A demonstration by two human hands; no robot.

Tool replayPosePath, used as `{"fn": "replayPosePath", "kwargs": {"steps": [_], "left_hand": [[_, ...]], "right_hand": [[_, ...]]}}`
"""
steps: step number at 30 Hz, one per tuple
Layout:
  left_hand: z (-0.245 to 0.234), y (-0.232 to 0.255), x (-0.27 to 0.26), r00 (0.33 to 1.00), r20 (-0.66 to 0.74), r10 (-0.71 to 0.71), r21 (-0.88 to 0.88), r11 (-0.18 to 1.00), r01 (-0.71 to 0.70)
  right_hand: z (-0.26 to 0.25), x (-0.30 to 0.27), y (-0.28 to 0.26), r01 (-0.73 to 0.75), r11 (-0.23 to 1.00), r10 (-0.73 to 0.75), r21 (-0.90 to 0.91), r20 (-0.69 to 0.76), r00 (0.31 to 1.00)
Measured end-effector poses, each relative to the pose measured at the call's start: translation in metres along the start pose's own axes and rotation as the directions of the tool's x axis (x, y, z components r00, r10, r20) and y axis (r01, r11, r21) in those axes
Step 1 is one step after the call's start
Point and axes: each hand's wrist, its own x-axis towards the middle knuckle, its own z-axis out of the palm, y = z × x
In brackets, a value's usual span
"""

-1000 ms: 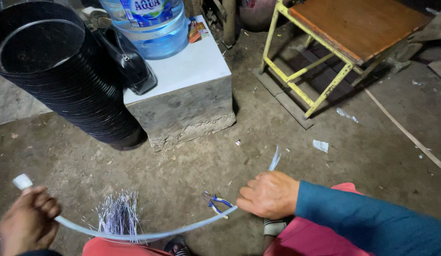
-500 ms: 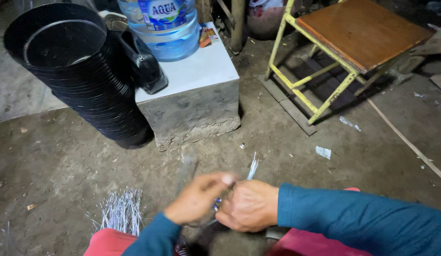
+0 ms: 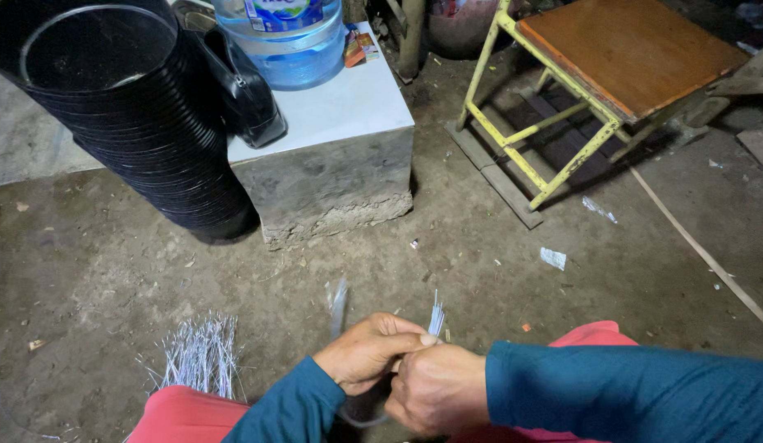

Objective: The person sits on the floor and repeatedly bends thin metal wires into loops using both hands. They gather the bent wires into a bundle and continue forming additional loops throughout the clip.

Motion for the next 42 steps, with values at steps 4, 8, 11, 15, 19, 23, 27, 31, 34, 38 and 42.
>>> {"fn": "replayPosePath", "kwargs": {"steps": [4, 8, 11, 15, 19, 23, 27, 31, 34, 38, 42], "left_hand": [[0.001, -0.007, 0.001, 0.996, -0.09, 0.019, 0.002, 1.0, -0.019], [0.003, -0.007, -0.003, 0.967, -0.2, 0.156, 0.07, 0.987, -0.145], [0.0, 0.001, -0.008, 0.901, -0.278, 0.332, 0.214, 0.936, -0.279], [-0.015, 0.02, -0.021, 0.772, -0.494, 0.4, 0.216, 0.917, -0.337], [-0.018, 0.04, -0.035, 0.626, -0.506, 0.593, 0.418, 0.804, -0.424], [-0.003, 0.051, -0.059, 0.518, -0.42, 0.745, 0.654, 0.644, -0.396], [0.007, 0.066, -0.077, 0.441, -0.466, 0.767, 0.731, 0.614, -0.296], [0.0, 0.074, -0.089, 0.423, -0.501, 0.755, 0.76, 0.618, -0.204], [-0.011, 0.075, -0.092, 0.416, -0.58, 0.701, 0.664, 0.702, -0.257], [-0.024, 0.071, -0.095, 0.454, -0.648, 0.612, 0.546, 0.789, -0.282], [-0.025, 0.068, -0.095, 0.464, -0.654, 0.598, 0.554, 0.796, -0.244]], "right_hand": [[0.003, 0.004, -0.002, -0.011, 1.0, 0.013, -0.028, 0.069, 0.998], [-0.005, 0.013, 0.005, 0.015, 0.99, -0.022, -0.138, -0.05, 0.998], [-0.019, 0.016, 0.016, 0.046, 0.987, -0.081, -0.151, -0.238, 0.968], [-0.031, -0.003, 0.046, -0.168, 0.971, 0.173, 0.17, -0.016, 0.985], [-0.002, -0.041, 0.083, -0.608, 0.767, 0.597, 0.204, -0.573, 0.561], [0.067, -0.079, 0.148, -0.94, 0.328, 0.899, 0.094, 0.273, 0.342], [0.172, -0.085, 0.16, -0.826, 0.555, 0.642, -0.098, 0.682, 0.35], [0.264, -0.05, 0.123, -0.913, 0.382, 0.646, 0.139, 0.666, 0.372], [0.312, -0.019, 0.095, -0.941, 0.302, 0.755, 0.154, 0.564, 0.334], [0.356, -0.003, 0.07, -0.947, 0.281, 0.835, 0.157, 0.447, 0.321], [0.38, 0.005, 0.072, -0.899, 0.427, 0.767, 0.1, 0.486, 0.419]]}}
